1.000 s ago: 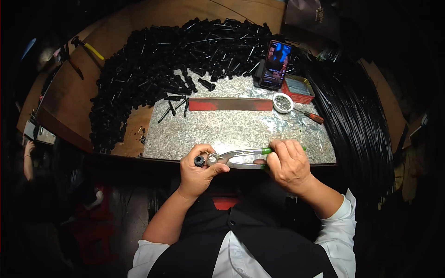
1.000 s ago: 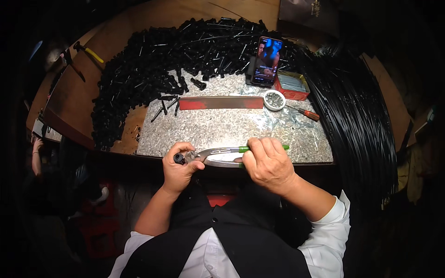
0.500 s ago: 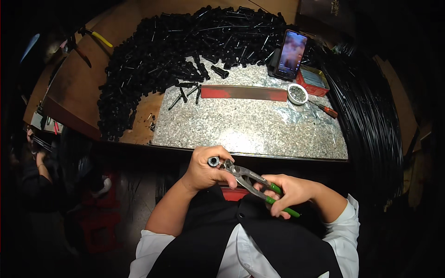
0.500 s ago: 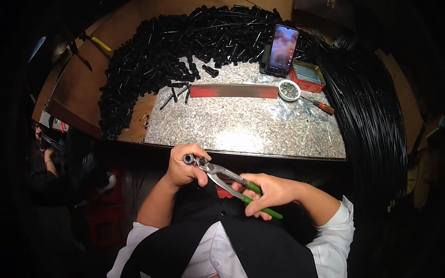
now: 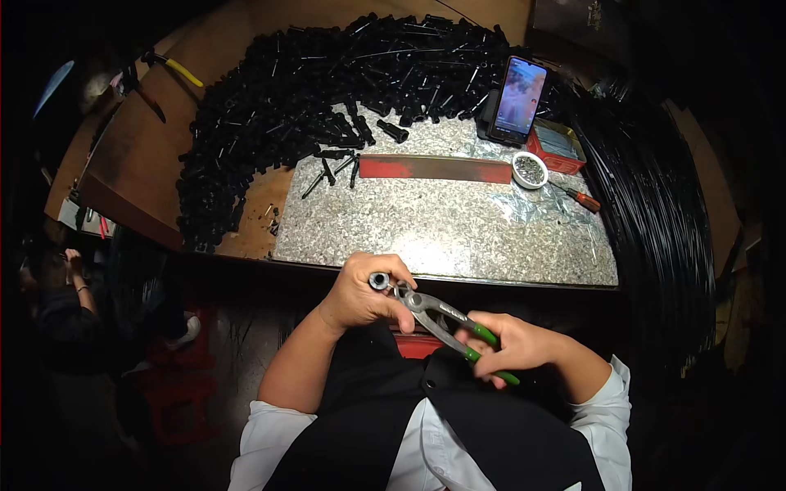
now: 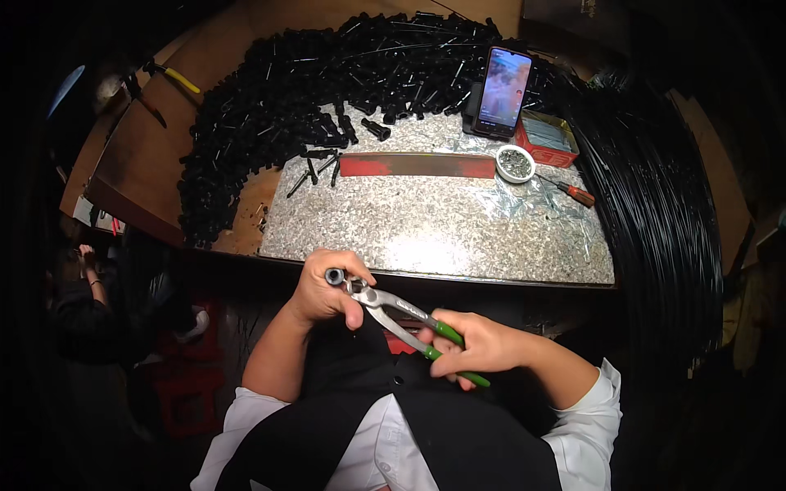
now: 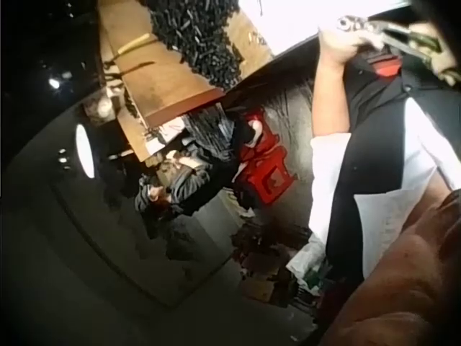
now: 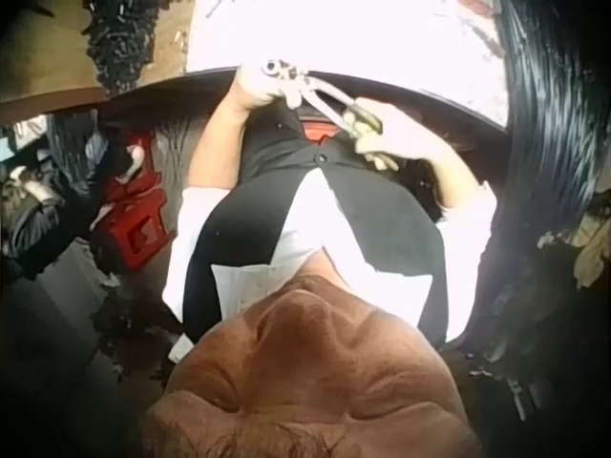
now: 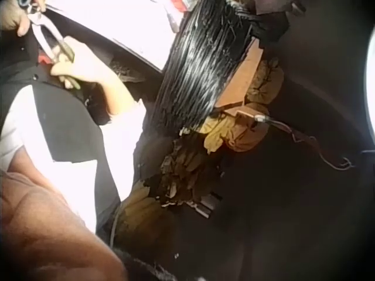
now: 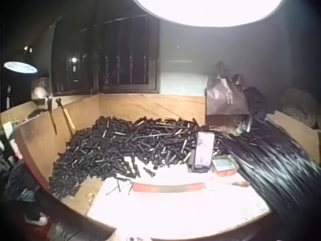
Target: Assembling bundles of wires into connectors and securing them using tools.
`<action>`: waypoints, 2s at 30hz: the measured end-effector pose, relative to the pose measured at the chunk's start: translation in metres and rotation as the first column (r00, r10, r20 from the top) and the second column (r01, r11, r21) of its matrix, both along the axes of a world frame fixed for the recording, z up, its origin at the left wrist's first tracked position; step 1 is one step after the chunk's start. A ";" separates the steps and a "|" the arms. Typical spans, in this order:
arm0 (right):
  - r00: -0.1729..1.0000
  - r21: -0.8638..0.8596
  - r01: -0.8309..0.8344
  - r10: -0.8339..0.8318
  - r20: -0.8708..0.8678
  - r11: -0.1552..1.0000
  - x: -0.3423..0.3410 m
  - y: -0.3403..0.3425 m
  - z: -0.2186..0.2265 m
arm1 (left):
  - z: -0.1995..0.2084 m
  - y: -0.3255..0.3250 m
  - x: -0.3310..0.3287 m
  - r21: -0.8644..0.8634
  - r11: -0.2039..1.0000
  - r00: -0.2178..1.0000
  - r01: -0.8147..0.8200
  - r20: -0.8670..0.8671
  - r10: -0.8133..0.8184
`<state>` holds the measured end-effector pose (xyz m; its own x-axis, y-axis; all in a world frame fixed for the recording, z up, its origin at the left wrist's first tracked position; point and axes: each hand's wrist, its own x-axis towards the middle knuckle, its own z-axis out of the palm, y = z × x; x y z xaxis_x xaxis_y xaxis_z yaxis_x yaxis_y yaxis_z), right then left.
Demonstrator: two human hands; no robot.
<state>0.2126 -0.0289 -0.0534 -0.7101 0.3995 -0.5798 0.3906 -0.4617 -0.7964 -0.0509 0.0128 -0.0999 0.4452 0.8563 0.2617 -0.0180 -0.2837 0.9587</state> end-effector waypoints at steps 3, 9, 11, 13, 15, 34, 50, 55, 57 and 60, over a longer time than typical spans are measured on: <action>0.985 0.866 0.046 -0.168 0.044 0.498 0.001 -0.006 -0.022 | 0.001 0.003 0.001 0.024 0.997 0.997 -0.080 0.005 0.080; 0.988 0.051 0.125 -0.120 -0.092 0.991 0.013 0.000 -0.021 | 0.004 -0.002 0.004 -0.150 0.988 0.997 -0.040 0.054 0.048; 0.975 -0.145 -0.048 0.015 -0.220 0.988 0.019 0.001 -0.037 | 0.000 0.001 0.006 0.030 0.998 0.998 0.051 0.027 -0.051; 0.993 -0.111 -0.039 0.026 -0.115 0.993 0.024 0.000 -0.030 | -0.002 0.001 0.012 0.032 0.999 0.999 0.041 0.017 -0.042; 0.984 0.537 -0.174 0.119 0.136 0.825 0.013 0.007 -0.017 | 0.000 0.001 0.010 0.050 0.998 0.999 -0.030 -0.009 0.031; 0.983 0.792 -0.158 0.018 0.182 0.590 0.004 0.014 -0.023 | -0.005 -0.005 0.020 0.076 0.990 0.993 -0.118 0.034 0.116; 0.931 0.978 -0.169 -0.305 0.200 0.126 0.006 0.025 -0.042 | -0.025 -0.005 0.022 0.001 0.974 0.973 -0.224 0.053 0.224; 0.872 0.960 -0.171 -0.488 0.044 -0.220 0.032 0.064 -0.024 | -0.021 -0.010 0.022 -0.113 0.966 0.962 -0.234 0.117 0.247; 0.786 0.996 -0.087 -0.615 0.057 -0.019 0.042 0.082 -0.018 | -0.024 -0.011 0.023 -0.053 0.969 0.954 -0.242 0.170 0.248; 0.656 0.960 -0.265 -0.712 0.249 0.091 0.057 0.119 -0.009 | -0.019 -0.014 0.026 -0.054 0.973 0.959 -0.223 0.166 0.229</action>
